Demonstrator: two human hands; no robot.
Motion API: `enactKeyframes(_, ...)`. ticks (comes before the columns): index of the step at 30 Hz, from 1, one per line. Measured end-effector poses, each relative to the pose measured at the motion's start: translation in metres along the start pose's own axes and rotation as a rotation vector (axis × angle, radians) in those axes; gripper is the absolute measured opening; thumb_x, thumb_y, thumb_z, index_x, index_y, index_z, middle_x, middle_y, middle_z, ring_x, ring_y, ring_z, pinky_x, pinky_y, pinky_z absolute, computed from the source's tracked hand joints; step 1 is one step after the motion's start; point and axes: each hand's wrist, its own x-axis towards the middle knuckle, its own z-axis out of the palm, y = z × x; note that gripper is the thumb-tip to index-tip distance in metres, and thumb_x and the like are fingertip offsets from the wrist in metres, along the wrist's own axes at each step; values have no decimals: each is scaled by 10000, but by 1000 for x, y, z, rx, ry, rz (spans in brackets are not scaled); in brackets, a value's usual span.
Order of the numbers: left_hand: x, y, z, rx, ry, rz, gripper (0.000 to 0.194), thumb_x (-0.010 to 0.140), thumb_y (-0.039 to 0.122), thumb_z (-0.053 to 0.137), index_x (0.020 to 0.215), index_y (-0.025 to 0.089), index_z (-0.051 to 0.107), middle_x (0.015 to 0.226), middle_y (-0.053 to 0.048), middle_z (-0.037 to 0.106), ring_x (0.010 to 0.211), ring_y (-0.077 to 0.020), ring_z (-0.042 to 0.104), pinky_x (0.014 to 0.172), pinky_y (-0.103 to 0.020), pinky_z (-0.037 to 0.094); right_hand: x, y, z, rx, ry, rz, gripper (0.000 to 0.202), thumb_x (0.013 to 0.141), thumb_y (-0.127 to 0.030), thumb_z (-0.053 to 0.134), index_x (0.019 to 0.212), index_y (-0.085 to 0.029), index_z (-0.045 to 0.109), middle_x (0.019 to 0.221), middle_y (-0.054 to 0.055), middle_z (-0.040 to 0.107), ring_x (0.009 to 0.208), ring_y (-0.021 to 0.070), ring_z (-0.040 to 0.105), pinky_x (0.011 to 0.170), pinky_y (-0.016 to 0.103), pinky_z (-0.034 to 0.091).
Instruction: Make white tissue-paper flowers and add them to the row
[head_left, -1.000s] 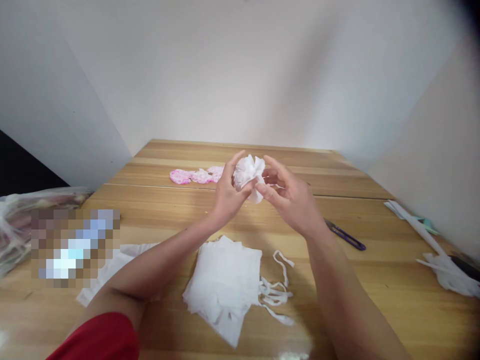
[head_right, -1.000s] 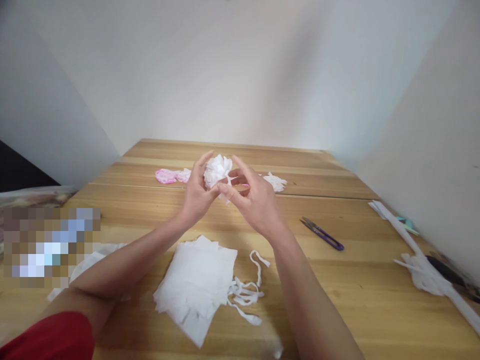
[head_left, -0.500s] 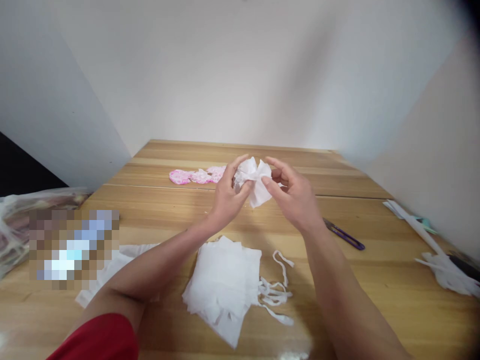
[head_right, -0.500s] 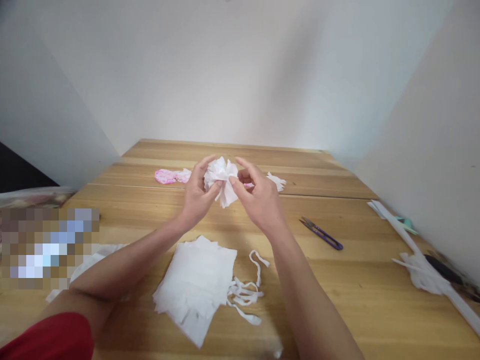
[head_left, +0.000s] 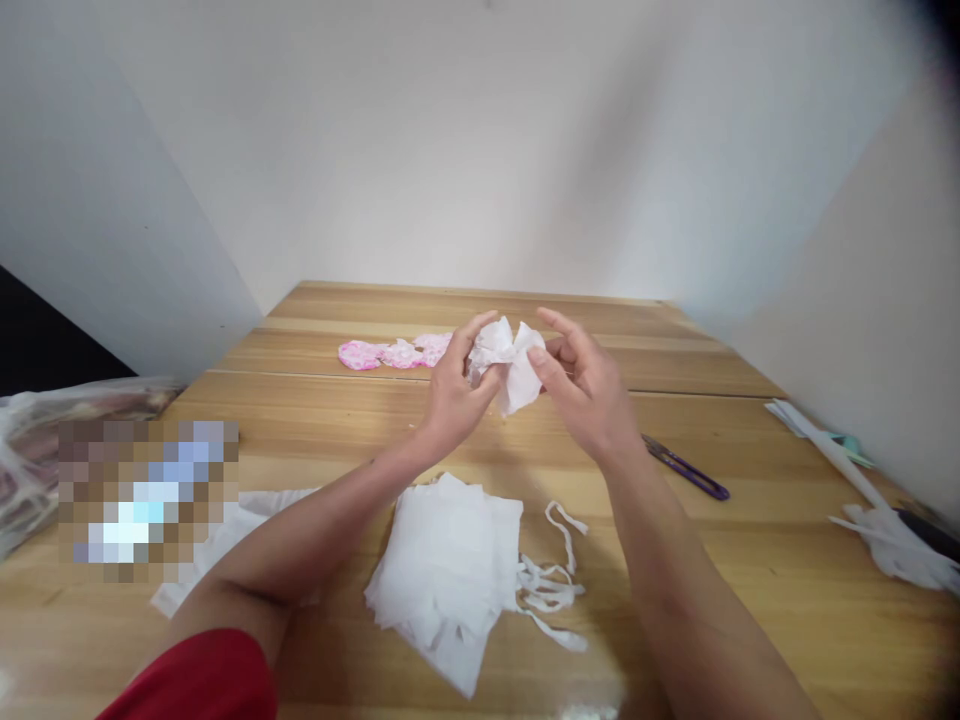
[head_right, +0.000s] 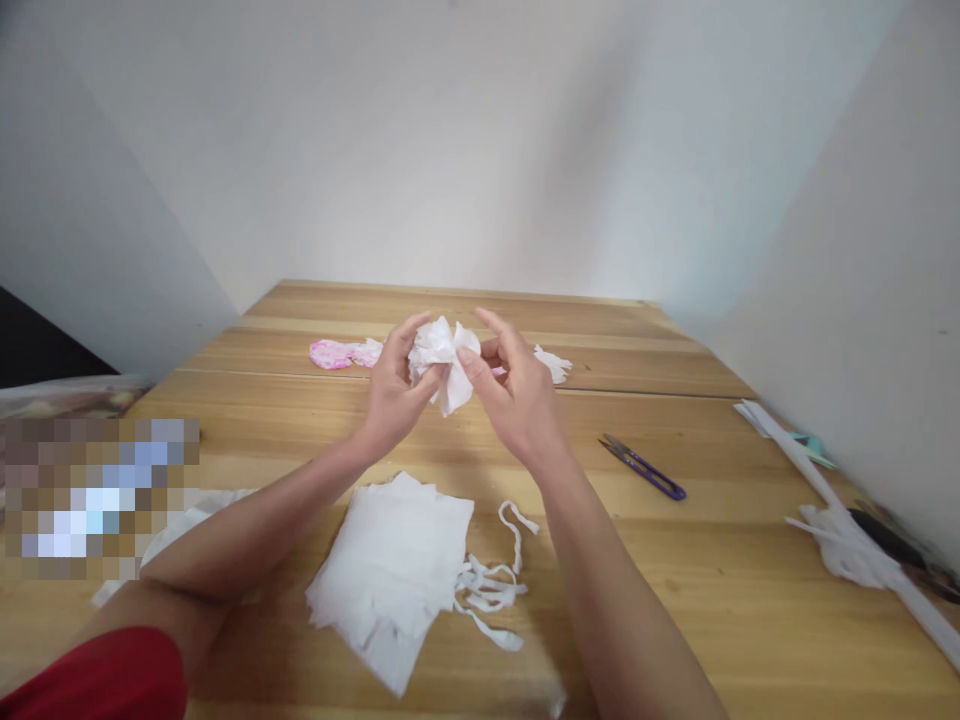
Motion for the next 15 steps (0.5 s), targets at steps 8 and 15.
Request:
enactKeyframes(8, 6, -1, 1, -179, 35, -174, 479, 818, 245, 647, 1269, 232, 487, 1247, -83, 590, 1089, -193, 593, 929, -324, 480, 3, 5, 1, -132, -64, -3, 581, 819, -232, 584, 1389, -273, 485, 910, 13, 695, 701, 151, 622, 702, 332, 536)
enactKeyframes(15, 4, 1, 0, -118, 28, -138, 470, 825, 224, 634, 1272, 233, 488, 1323, -87, 559, 1201, -215, 546, 1004, -351, 444, -14, -25, -6, -227, 130, -268, 364, 885, -273, 549, 1241, -291, 623, 975, 33, 720, 836, 180, 653, 786, 348, 538)
